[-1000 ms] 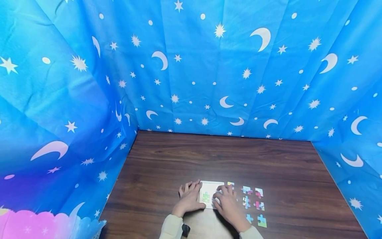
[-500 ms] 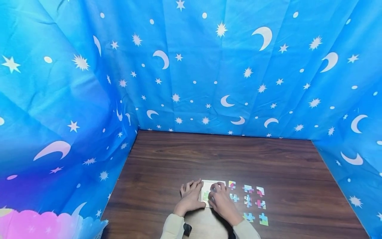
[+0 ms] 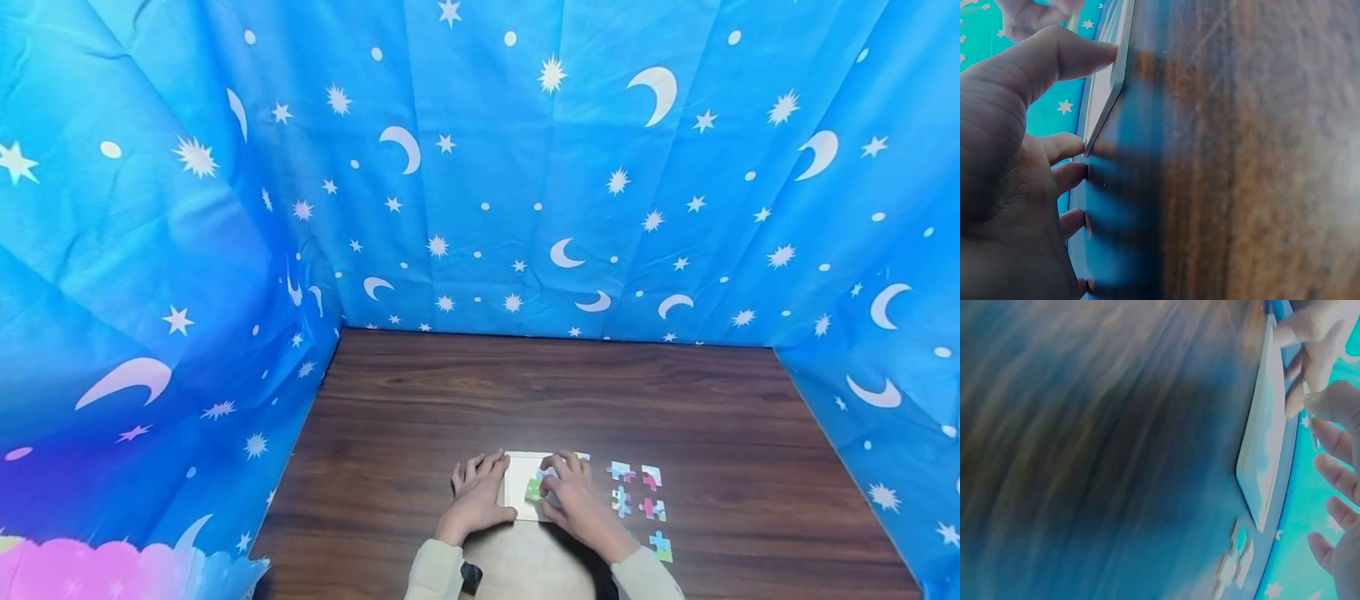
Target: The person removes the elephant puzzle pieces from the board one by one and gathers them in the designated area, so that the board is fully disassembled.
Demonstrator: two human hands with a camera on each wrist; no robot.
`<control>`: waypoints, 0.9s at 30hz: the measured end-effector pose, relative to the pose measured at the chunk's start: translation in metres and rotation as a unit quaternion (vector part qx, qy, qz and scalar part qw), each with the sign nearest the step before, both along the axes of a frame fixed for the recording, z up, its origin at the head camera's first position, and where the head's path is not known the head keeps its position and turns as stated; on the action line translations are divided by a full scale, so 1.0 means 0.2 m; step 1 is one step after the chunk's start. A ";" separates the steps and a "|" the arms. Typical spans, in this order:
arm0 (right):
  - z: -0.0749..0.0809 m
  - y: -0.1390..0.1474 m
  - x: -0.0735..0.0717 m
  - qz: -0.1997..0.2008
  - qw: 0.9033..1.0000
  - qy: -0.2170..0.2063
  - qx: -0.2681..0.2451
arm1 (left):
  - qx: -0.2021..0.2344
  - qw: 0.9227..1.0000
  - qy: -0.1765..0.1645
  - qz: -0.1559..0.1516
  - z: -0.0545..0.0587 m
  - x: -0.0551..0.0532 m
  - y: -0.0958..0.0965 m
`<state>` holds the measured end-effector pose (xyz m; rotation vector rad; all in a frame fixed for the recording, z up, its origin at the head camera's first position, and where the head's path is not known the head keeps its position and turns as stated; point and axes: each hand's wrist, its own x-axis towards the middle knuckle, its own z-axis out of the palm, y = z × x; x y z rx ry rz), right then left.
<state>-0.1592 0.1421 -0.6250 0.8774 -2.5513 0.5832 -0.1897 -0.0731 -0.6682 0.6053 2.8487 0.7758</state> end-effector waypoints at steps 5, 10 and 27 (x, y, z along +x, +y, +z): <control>0.01 0.11 0.07 0.004 1.000 0.008 -0.013 | 0.001 1.000 -0.016 0.004 0.02 0.02 0.00; 0.00 0.24 0.16 0.005 0.999 0.033 -0.018 | -0.007 0.999 -0.037 0.001 0.06 0.02 0.00; -0.09 0.31 0.18 0.004 0.998 0.053 0.024 | 0.030 0.999 -0.025 0.022 0.03 -0.01 -0.03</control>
